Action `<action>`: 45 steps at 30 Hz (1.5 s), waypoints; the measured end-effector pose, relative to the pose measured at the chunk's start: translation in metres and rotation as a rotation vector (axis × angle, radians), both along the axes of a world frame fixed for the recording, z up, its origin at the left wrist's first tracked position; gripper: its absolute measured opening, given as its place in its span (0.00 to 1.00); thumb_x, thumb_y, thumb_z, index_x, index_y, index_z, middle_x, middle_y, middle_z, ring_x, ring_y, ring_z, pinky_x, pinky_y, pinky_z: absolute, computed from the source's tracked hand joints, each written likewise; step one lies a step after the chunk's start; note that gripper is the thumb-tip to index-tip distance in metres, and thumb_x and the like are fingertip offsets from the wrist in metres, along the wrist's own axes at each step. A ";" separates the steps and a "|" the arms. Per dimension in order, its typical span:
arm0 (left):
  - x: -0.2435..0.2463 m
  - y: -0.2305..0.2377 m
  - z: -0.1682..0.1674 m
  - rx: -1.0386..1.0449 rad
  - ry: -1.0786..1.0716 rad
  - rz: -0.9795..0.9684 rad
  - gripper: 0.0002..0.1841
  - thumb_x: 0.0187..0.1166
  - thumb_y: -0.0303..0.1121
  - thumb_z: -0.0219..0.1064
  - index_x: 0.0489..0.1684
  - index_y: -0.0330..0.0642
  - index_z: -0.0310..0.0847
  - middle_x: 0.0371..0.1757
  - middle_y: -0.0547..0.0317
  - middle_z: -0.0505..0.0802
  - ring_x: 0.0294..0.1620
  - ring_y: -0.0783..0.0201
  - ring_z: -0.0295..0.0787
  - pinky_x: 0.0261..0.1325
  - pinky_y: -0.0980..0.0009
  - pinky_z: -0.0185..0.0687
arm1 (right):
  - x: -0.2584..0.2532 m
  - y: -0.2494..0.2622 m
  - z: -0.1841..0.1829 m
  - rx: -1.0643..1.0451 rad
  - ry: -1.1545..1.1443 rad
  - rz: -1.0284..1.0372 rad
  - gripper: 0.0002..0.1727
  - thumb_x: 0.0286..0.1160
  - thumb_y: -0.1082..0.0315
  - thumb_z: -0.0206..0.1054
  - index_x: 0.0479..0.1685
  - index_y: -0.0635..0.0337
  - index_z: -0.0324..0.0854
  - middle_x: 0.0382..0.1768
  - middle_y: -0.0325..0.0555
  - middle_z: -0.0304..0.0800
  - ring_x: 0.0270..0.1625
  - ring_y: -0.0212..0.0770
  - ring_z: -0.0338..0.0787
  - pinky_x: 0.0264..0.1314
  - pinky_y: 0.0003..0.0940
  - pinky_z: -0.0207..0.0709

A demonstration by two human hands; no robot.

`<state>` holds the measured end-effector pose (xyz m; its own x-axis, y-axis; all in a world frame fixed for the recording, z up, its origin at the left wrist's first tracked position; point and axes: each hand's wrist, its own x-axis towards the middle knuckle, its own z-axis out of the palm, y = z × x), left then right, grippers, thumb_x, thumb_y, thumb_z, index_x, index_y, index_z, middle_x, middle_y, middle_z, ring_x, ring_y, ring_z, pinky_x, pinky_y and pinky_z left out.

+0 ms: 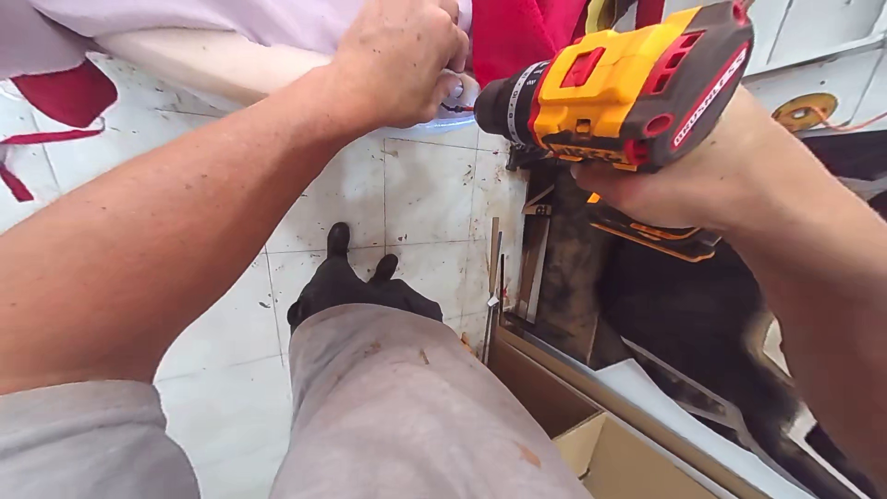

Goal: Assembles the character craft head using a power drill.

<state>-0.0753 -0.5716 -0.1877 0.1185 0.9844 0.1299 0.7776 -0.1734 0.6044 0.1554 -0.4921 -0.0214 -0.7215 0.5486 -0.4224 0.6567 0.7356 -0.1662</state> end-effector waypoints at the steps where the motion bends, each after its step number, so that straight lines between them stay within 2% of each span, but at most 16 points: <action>1: 0.000 0.000 0.000 -0.004 0.004 0.000 0.13 0.85 0.35 0.60 0.51 0.36 0.87 0.55 0.38 0.89 0.60 0.38 0.87 0.62 0.38 0.76 | -0.001 0.001 -0.001 0.000 -0.002 0.003 0.25 0.52 0.48 0.72 0.53 0.44 0.83 0.44 0.35 0.89 0.51 0.32 0.90 0.49 0.48 0.83; 8: 0.001 0.000 -0.004 -0.010 -0.015 0.003 0.14 0.85 0.36 0.59 0.51 0.37 0.86 0.55 0.37 0.89 0.60 0.37 0.86 0.61 0.37 0.75 | -0.002 0.004 -0.005 -0.017 -0.001 0.002 0.23 0.53 0.50 0.71 0.51 0.43 0.83 0.44 0.33 0.89 0.50 0.28 0.89 0.49 0.43 0.83; 13: 0.002 0.000 -0.003 -0.079 -0.047 0.023 0.16 0.87 0.39 0.56 0.56 0.38 0.86 0.56 0.39 0.89 0.60 0.38 0.86 0.60 0.35 0.75 | -0.005 0.004 -0.008 -0.002 -0.045 -0.013 0.24 0.51 0.47 0.71 0.51 0.43 0.83 0.43 0.36 0.89 0.50 0.34 0.90 0.46 0.51 0.81; 21: 0.002 0.001 -0.007 -0.104 -0.050 0.027 0.16 0.88 0.40 0.55 0.57 0.41 0.85 0.56 0.42 0.90 0.61 0.40 0.87 0.57 0.34 0.76 | -0.004 0.009 -0.015 -0.021 -0.040 -0.020 0.24 0.51 0.47 0.71 0.50 0.43 0.83 0.43 0.35 0.89 0.51 0.33 0.90 0.47 0.51 0.81; 27: 0.003 0.000 -0.007 -0.117 -0.046 0.033 0.17 0.88 0.42 0.55 0.58 0.42 0.85 0.57 0.42 0.90 0.62 0.40 0.87 0.58 0.34 0.76 | -0.007 0.012 -0.020 0.003 -0.073 0.030 0.23 0.52 0.43 0.69 0.47 0.43 0.83 0.41 0.38 0.88 0.49 0.38 0.90 0.43 0.55 0.80; 30: 0.003 0.000 -0.006 -0.127 -0.040 0.032 0.17 0.88 0.41 0.55 0.57 0.42 0.85 0.58 0.42 0.90 0.63 0.40 0.87 0.61 0.34 0.75 | -0.010 0.008 -0.020 0.014 -0.093 0.005 0.23 0.51 0.44 0.70 0.46 0.46 0.83 0.40 0.41 0.88 0.49 0.43 0.90 0.42 0.58 0.78; 33: 0.004 -0.001 -0.001 -0.106 -0.011 0.032 0.17 0.88 0.41 0.56 0.57 0.40 0.86 0.58 0.41 0.89 0.63 0.40 0.86 0.64 0.35 0.75 | -0.008 0.004 -0.016 0.050 -0.119 0.042 0.22 0.54 0.45 0.70 0.42 0.51 0.82 0.37 0.47 0.87 0.46 0.50 0.90 0.39 0.61 0.76; 35: 0.003 -0.002 0.009 -0.042 0.023 0.014 0.17 0.86 0.41 0.58 0.54 0.38 0.87 0.57 0.37 0.89 0.63 0.37 0.86 0.65 0.36 0.74 | 0.008 0.003 -0.008 0.064 -0.058 0.103 0.21 0.57 0.47 0.69 0.36 0.56 0.81 0.32 0.53 0.86 0.41 0.57 0.90 0.34 0.64 0.72; 36: 0.002 0.001 0.017 0.006 0.048 0.001 0.17 0.85 0.40 0.59 0.52 0.37 0.88 0.54 0.36 0.90 0.61 0.35 0.86 0.64 0.35 0.75 | 0.023 0.003 -0.004 0.066 0.025 0.110 0.20 0.58 0.48 0.70 0.35 0.58 0.83 0.31 0.54 0.87 0.40 0.58 0.91 0.35 0.65 0.74; 38: -0.001 0.004 0.030 0.044 0.093 -0.011 0.15 0.83 0.39 0.62 0.48 0.36 0.89 0.50 0.36 0.90 0.56 0.35 0.88 0.60 0.36 0.77 | 0.060 -0.007 0.000 0.087 0.214 0.046 0.21 0.57 0.48 0.72 0.38 0.57 0.86 0.34 0.50 0.91 0.42 0.51 0.93 0.40 0.61 0.80; 40: 0.004 -0.002 0.033 0.026 0.137 -0.002 0.14 0.83 0.39 0.64 0.49 0.36 0.89 0.51 0.36 0.90 0.54 0.35 0.89 0.57 0.35 0.79 | 0.109 -0.037 0.001 0.061 0.392 -0.120 0.24 0.56 0.51 0.76 0.50 0.57 0.86 0.42 0.42 0.93 0.47 0.34 0.93 0.52 0.43 0.87; 41: 0.011 -0.007 0.037 0.041 0.187 0.008 0.15 0.84 0.39 0.63 0.51 0.37 0.88 0.53 0.35 0.90 0.51 0.34 0.90 0.51 0.34 0.81 | 0.136 -0.053 -0.003 0.030 0.476 -0.242 0.26 0.56 0.52 0.78 0.53 0.56 0.84 0.43 0.36 0.93 0.48 0.25 0.92 0.53 0.33 0.88; 42: 0.023 -0.016 0.042 0.100 0.232 0.018 0.14 0.85 0.39 0.62 0.52 0.37 0.86 0.52 0.35 0.89 0.45 0.34 0.91 0.41 0.35 0.83 | 0.166 -0.069 -0.011 -0.023 0.552 -0.366 0.28 0.59 0.54 0.80 0.58 0.58 0.83 0.47 0.34 0.92 0.50 0.22 0.90 0.58 0.29 0.87; 43: 0.040 -0.031 0.044 0.176 0.235 0.037 0.15 0.85 0.39 0.60 0.54 0.38 0.86 0.48 0.37 0.90 0.38 0.36 0.91 0.33 0.39 0.82 | 0.197 -0.084 -0.023 -0.071 0.634 -0.480 0.29 0.62 0.54 0.81 0.60 0.61 0.82 0.49 0.35 0.93 0.53 0.22 0.91 0.62 0.29 0.87; 45: 0.083 -0.063 0.038 0.238 0.106 0.116 0.16 0.84 0.40 0.61 0.53 0.40 0.90 0.36 0.47 0.93 0.29 0.48 0.90 0.26 0.49 0.83 | 0.245 -0.110 -0.055 -0.152 0.793 -0.677 0.25 0.64 0.58 0.82 0.58 0.62 0.84 0.50 0.34 0.95 0.54 0.25 0.93 0.63 0.30 0.89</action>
<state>0.0075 -0.6348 -0.1499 0.0318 0.9354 0.3521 0.8571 -0.2067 0.4718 0.4006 -0.6021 -0.0766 -0.3839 0.9213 -0.0617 0.5856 0.1912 -0.7878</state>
